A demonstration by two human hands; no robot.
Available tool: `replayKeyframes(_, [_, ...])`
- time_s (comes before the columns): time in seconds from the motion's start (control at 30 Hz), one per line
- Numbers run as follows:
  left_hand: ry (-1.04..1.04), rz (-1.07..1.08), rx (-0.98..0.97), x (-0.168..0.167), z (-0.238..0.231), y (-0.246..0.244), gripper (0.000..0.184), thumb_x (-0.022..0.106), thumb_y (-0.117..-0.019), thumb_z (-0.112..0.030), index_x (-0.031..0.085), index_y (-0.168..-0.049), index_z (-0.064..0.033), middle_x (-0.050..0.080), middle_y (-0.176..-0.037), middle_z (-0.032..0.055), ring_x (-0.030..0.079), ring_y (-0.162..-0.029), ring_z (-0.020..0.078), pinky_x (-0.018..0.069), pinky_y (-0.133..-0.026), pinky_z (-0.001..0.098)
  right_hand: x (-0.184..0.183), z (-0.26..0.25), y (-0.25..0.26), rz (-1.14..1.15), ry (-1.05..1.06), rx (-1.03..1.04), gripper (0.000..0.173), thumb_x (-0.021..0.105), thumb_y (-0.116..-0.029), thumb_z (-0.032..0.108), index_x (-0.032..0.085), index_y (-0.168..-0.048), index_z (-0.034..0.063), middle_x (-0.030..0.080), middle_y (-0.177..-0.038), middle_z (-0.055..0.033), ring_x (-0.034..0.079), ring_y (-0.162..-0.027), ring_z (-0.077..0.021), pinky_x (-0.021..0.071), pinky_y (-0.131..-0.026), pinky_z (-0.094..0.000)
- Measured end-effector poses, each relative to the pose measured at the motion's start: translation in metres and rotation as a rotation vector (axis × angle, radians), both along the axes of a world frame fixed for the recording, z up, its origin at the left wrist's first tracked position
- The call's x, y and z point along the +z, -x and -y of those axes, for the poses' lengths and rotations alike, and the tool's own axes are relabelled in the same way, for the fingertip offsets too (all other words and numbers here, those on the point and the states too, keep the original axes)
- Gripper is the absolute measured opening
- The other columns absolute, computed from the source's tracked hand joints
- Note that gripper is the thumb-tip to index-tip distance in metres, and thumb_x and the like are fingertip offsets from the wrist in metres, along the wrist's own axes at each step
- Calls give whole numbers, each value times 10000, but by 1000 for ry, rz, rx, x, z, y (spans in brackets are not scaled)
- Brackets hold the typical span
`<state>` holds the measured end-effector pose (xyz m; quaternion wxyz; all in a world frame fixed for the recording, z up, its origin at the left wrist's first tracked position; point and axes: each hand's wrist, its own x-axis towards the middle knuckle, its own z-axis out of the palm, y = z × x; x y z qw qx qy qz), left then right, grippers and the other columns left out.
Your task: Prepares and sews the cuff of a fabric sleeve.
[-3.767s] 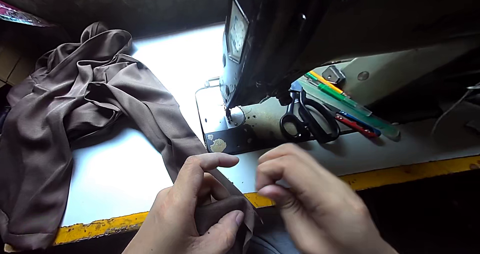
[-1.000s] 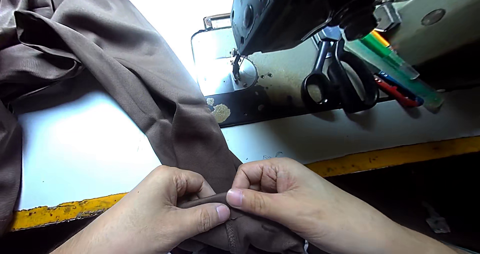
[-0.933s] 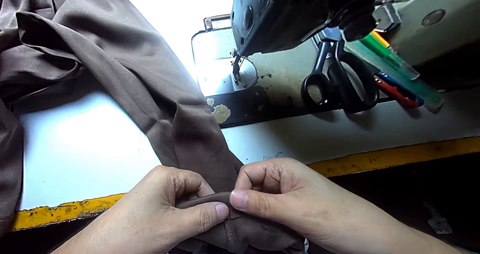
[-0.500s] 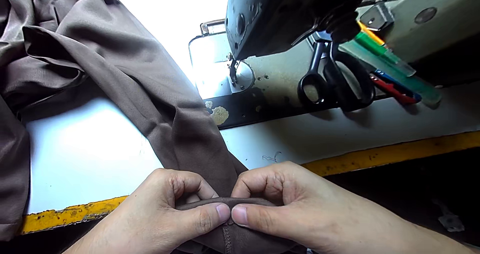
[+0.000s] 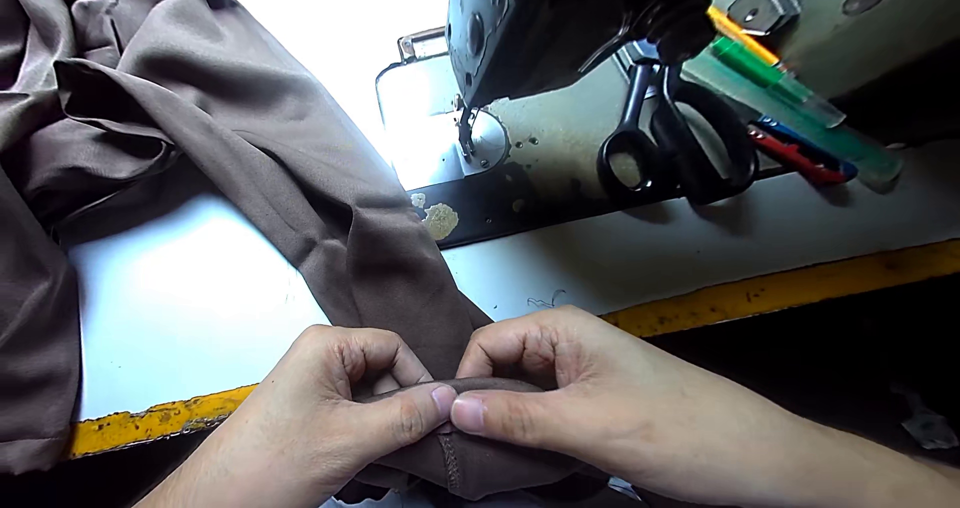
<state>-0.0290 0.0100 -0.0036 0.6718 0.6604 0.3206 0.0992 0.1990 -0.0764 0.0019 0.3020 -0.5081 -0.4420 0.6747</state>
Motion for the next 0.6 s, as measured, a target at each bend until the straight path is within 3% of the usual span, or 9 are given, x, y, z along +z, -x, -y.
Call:
replayKeyframes(0.33, [176,-1,2,-1,0,2,161,747,-932,-243,761,-855,-103,672,-662,-7,621,-592,15,507,-546,148,-6,2,-2,-39,-43,37,175,688,-978,249,701,-843,138,611,-673,49,565,-604,-1,429,-518,-140])
replayKeyframes(0.6, [152,-20,-40,1,-1,4,128,799,-874,-244,767,-885,-120,683,-679,-35,625,-588,1,509,-524,144,-6,4,1,-55,-18,14,185,695,-975,240,682,-829,128,619,-677,44,566,-603,-1,431,-521,-139])
